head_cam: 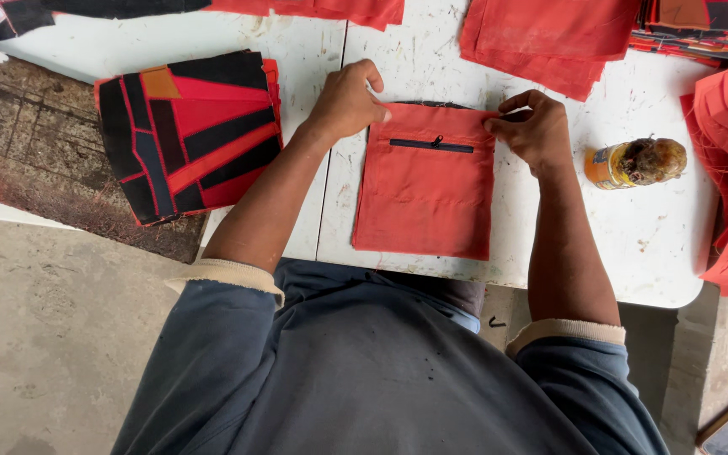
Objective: The person assembles small red fabric pouches with zippers on a white table. They apply glue to the edges of a red pouch, press it onto a patterned fabric piece, and smooth the edges. The person repeats this process with another pouch, aligning and gluing the edges before stacking the finished items.
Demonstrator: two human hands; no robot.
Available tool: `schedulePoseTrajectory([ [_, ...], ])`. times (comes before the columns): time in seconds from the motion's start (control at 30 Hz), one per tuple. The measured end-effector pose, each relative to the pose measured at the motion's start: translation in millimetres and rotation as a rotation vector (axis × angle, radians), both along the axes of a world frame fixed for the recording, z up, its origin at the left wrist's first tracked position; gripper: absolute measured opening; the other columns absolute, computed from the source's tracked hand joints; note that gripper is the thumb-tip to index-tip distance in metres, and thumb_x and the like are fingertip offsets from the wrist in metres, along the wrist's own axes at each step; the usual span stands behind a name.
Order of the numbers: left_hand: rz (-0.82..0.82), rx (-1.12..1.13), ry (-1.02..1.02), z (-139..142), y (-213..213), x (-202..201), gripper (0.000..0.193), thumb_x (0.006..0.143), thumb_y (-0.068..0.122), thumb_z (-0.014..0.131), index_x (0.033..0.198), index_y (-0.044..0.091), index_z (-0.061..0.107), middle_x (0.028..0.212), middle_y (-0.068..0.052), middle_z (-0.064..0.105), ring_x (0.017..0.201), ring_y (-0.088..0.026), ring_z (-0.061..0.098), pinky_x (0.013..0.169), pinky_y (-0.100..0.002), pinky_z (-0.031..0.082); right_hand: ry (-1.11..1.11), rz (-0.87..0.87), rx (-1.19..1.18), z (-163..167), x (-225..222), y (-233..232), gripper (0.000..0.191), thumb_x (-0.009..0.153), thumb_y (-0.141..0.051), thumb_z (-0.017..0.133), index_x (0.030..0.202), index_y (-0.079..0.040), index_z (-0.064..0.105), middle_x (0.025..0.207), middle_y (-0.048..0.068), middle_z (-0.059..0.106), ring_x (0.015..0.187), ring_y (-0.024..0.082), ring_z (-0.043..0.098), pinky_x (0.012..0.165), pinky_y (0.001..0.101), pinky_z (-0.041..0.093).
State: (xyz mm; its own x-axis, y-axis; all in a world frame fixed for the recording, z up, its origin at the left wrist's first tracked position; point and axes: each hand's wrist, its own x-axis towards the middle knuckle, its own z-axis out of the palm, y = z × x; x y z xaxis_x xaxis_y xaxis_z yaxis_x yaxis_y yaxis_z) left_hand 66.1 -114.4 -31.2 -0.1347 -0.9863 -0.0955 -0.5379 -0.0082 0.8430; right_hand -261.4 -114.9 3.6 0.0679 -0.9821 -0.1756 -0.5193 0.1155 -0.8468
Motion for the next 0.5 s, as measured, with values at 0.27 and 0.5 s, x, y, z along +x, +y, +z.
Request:
schedulePoseTrajectory([
  [0.27,0.039,-0.001,0.015,-3.1,-3.1,4.0,0.033,0.077,0.01,0.087,0.097,0.005,0.062,0.083,-0.008,0.074,0.08,-0.017,0.076,0.072,-0.033,0.059,0.02,-0.014,0.091,9.8,4.1,-1.3,0.032,0.08,-0.008,0.087,0.103,0.005,0.069,0.076,0.007,0.07,0.059,0.007,0.062,0.048,0.0217,0.047],
  [0.5,0.025,-0.048,-0.019,-1.0,-3.8,4.7,0.033,0.076,0.01,0.089,0.097,0.003,0.064,0.09,-0.011,0.073,0.08,-0.021,0.073,0.072,-0.036,0.059,-0.015,0.019,0.083,3.7,4.0,-1.9,0.027,0.084,-0.006,0.087,0.101,0.006,0.07,0.078,0.007,0.071,0.061,0.006,0.063,0.051,0.0202,0.049],
])
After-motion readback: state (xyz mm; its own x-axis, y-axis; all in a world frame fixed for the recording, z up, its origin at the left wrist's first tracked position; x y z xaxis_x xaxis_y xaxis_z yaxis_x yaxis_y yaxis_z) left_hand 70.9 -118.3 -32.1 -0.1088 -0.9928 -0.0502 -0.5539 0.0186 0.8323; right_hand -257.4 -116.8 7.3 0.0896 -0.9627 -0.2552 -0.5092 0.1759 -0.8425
